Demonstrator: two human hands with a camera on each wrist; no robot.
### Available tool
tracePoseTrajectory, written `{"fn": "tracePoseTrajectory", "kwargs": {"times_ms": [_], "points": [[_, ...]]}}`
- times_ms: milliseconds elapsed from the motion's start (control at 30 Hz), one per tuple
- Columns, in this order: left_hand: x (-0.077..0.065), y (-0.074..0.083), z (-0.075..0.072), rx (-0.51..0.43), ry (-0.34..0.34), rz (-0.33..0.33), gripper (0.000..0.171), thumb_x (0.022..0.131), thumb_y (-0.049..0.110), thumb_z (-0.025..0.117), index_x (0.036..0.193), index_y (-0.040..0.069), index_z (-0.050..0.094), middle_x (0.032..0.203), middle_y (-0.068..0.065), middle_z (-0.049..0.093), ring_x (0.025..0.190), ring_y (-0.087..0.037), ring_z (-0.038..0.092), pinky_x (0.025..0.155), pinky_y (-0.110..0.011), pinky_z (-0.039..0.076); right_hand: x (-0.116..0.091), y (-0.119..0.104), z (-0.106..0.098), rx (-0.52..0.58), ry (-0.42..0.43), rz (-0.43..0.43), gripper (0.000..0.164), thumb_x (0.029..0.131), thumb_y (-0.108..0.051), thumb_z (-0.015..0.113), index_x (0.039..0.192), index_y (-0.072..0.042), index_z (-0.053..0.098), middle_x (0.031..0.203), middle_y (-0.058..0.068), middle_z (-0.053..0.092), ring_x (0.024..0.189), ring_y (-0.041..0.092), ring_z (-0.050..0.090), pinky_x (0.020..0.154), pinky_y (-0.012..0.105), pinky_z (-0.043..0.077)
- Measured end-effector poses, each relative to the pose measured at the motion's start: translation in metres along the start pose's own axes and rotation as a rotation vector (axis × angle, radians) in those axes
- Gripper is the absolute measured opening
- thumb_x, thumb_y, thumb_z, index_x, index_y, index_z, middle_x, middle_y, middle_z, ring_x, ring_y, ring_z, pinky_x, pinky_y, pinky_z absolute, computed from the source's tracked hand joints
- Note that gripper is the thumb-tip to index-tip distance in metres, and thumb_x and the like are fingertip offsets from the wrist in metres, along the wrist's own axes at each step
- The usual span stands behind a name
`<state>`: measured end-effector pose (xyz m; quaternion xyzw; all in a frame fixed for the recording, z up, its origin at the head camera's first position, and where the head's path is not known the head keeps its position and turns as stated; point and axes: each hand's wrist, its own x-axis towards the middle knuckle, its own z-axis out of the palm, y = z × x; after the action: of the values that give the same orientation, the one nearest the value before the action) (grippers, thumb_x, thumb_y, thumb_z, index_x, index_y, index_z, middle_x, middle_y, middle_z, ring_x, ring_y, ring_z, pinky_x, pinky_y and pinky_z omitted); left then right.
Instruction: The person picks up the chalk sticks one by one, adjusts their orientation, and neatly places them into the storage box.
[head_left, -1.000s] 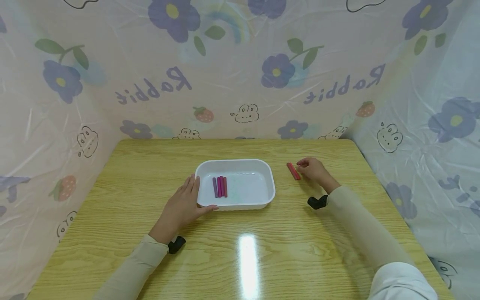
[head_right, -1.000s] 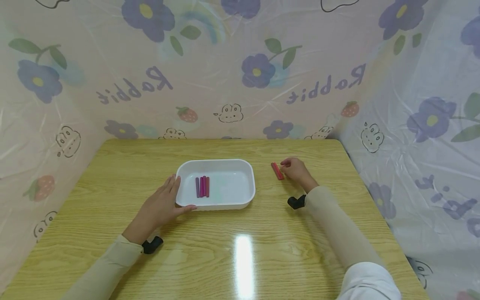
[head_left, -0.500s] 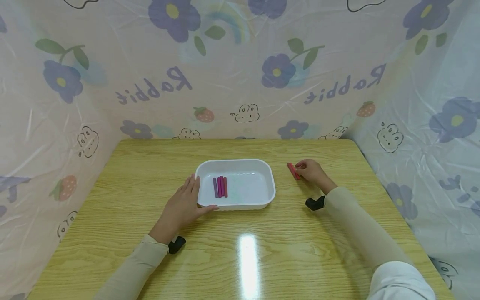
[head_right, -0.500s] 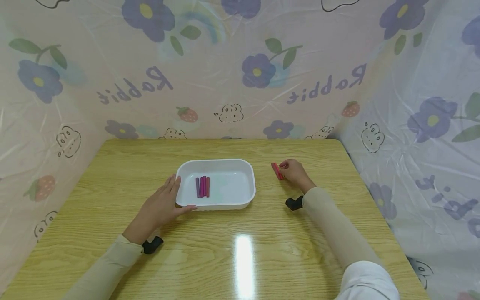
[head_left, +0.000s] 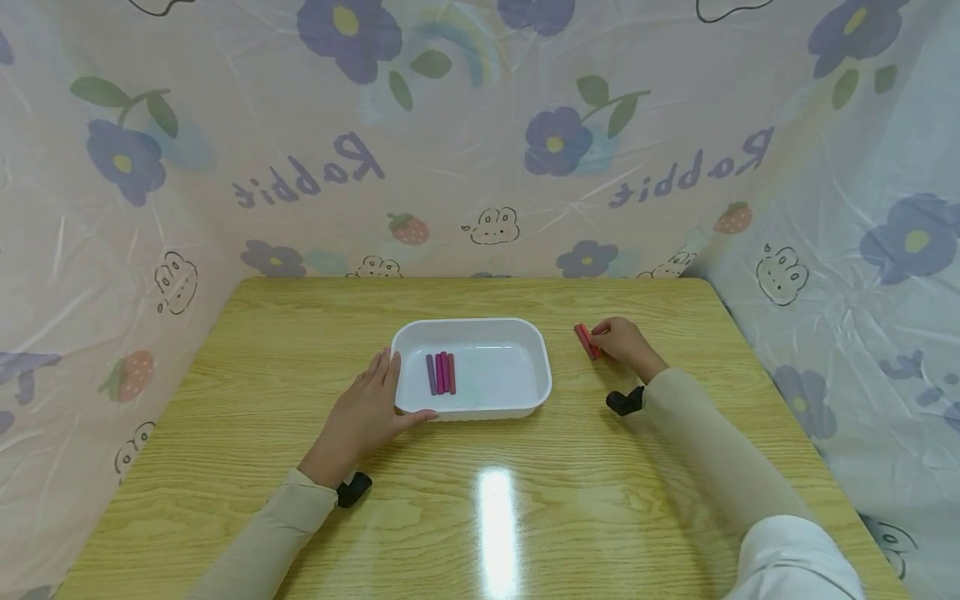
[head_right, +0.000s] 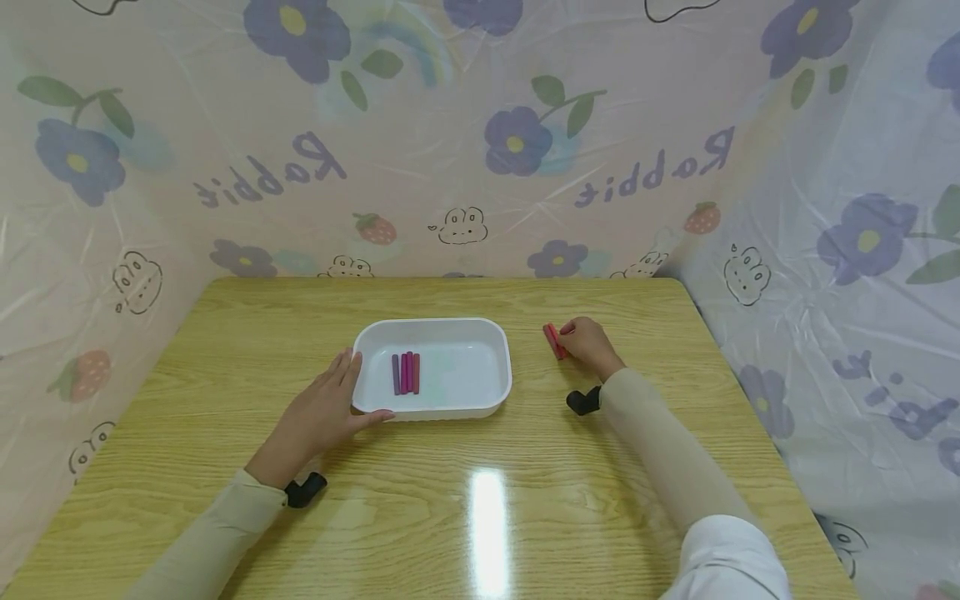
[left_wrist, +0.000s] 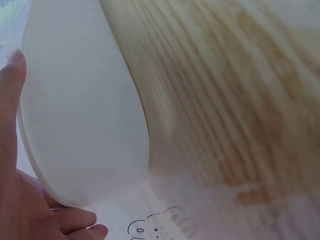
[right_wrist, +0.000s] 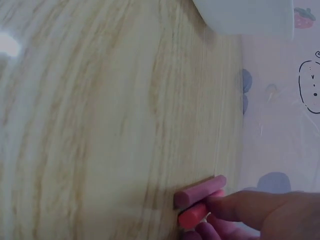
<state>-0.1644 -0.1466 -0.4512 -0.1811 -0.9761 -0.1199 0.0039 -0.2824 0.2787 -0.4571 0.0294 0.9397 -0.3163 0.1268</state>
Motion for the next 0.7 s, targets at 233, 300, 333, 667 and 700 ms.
{"fn": "tracePoseTrajectory", "kwargs": {"times_ms": [233, 300, 333, 667, 700], "points": [[-0.0004, -0.0011, 0.0015, 0.001, 0.016, 0.011, 0.115, 0.073, 0.082, 0.04, 0.146, -0.004, 0.017, 0.15, -0.023, 0.017, 0.137, -0.036, 0.018, 0.107, -0.048, 0.025, 0.003, -0.0026, -0.0016, -0.024, -0.02, -0.004, 0.033, 0.093, -0.019, 0.055, 0.113, 0.006, 0.059, 0.108, 0.021, 0.059, 0.089, 0.027, 0.056, 0.07, 0.032, 0.047], [-0.0004, -0.0013, 0.0025, 0.001, 0.02, 0.012, 0.115, 0.073, 0.082, 0.041, 0.146, -0.004, 0.018, 0.15, -0.024, 0.017, 0.137, -0.036, 0.018, 0.107, -0.048, 0.025, 0.0041, -0.0027, -0.0013, -0.026, -0.021, 0.001, 0.032, 0.093, -0.02, 0.056, 0.112, 0.006, 0.059, 0.107, 0.021, 0.059, 0.088, 0.026, 0.056, 0.07, 0.032, 0.047], [-0.0004, -0.0015, 0.003, 0.002, 0.022, 0.012, 0.115, 0.073, 0.082, 0.041, 0.146, -0.004, 0.018, 0.15, -0.024, 0.017, 0.137, -0.036, 0.019, 0.107, -0.048, 0.026, 0.0046, -0.0027, -0.0012, -0.024, -0.02, 0.004, 0.032, 0.093, -0.021, 0.056, 0.112, 0.006, 0.059, 0.106, 0.02, 0.059, 0.087, 0.026, 0.055, 0.069, 0.031, 0.047], [0.0002, -0.0007, 0.0016, 0.0, 0.001, 0.001, 0.117, 0.072, 0.084, 0.037, 0.147, -0.003, 0.014, 0.151, -0.023, 0.015, 0.138, -0.035, 0.016, 0.108, -0.048, 0.024, 0.0076, -0.0018, 0.0019, -0.045, 0.024, 0.031, 0.029, 0.092, -0.027, 0.06, 0.097, 0.001, 0.065, 0.09, 0.012, 0.06, 0.072, 0.021, 0.051, 0.061, 0.029, 0.041], [0.0002, -0.0006, 0.0018, 0.0, -0.001, -0.002, 0.117, 0.072, 0.084, 0.037, 0.147, -0.002, 0.013, 0.151, -0.023, 0.015, 0.138, -0.035, 0.016, 0.108, -0.047, 0.023, 0.0083, -0.0013, 0.0025, -0.044, 0.029, 0.032, 0.028, 0.091, -0.028, 0.061, 0.096, 0.0, 0.065, 0.088, 0.011, 0.06, 0.07, 0.02, 0.051, 0.061, 0.029, 0.041]]}}
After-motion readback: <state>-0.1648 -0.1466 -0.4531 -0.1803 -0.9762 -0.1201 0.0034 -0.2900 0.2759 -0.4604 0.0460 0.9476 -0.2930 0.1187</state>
